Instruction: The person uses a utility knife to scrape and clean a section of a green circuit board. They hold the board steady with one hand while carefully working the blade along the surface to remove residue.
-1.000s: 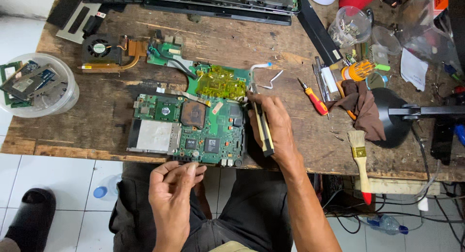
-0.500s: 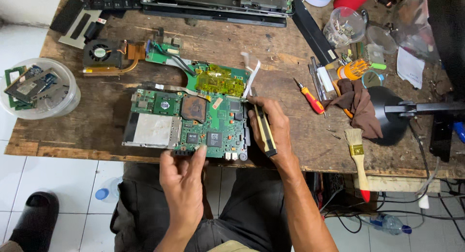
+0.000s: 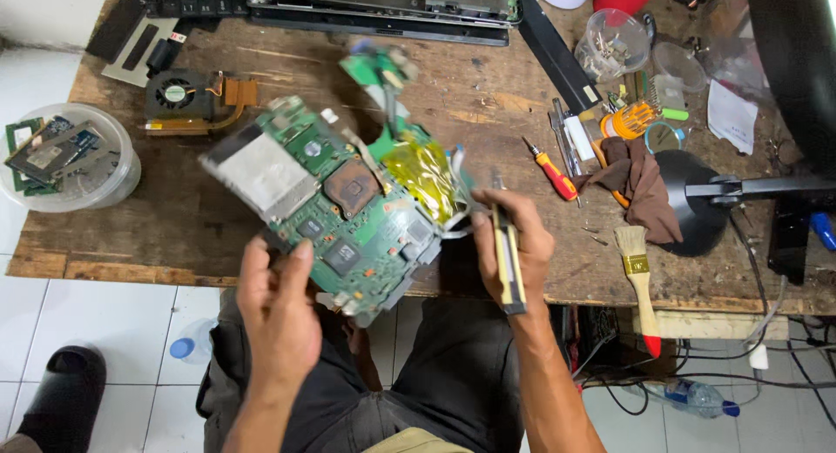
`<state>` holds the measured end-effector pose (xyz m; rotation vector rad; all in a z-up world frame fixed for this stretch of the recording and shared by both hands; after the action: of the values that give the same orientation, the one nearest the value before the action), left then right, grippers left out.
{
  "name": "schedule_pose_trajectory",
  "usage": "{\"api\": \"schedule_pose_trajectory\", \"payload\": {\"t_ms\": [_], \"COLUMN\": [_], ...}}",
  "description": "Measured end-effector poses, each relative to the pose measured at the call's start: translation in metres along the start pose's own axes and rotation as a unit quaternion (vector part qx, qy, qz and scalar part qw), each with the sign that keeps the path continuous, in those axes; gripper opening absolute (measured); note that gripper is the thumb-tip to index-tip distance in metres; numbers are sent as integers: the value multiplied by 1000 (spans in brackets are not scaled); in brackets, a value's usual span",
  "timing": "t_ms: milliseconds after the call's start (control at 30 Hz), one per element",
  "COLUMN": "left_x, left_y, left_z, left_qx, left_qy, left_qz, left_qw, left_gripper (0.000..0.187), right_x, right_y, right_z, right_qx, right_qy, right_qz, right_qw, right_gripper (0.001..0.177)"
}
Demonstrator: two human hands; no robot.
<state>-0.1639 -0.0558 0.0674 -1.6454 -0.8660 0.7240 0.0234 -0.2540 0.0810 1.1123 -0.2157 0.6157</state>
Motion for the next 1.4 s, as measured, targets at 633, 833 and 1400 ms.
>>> {"api": "schedule_pose_trajectory", "payload": {"t_ms": [633,833,1400], "left_x": [168,95,30], "left_y": [36,-20,26], "left_z": [-25,-79,-38], "left_qx": [336,291,515], "left_qy": [152,292,305], "left_qz": [-257,-292,-496], "left_qw": [893,863,630], "left_gripper": [33,47,19], "right_x": [-14,-13,-15], "right_y": [-17,-23,-23], "right_z": [-12,-15,-19], "right_qx": [-63,-70,-96], "right_qy": [26,18,-1], "right_qz": [-45,-32,11], "right_qw": [997,997,995], "right_gripper": [37,38,30]}}
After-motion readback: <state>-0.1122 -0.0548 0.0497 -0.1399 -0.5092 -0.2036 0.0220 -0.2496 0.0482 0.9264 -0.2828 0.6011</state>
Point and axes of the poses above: each hand's wrist, its own x-axis towards the middle knuckle, its own z-axis out of the back of the hand, y = z × x, the point moved 1 cm from there along x, towards the middle knuckle, and after that the axes turned 9 degrees about -z, right-handed, at the moved point
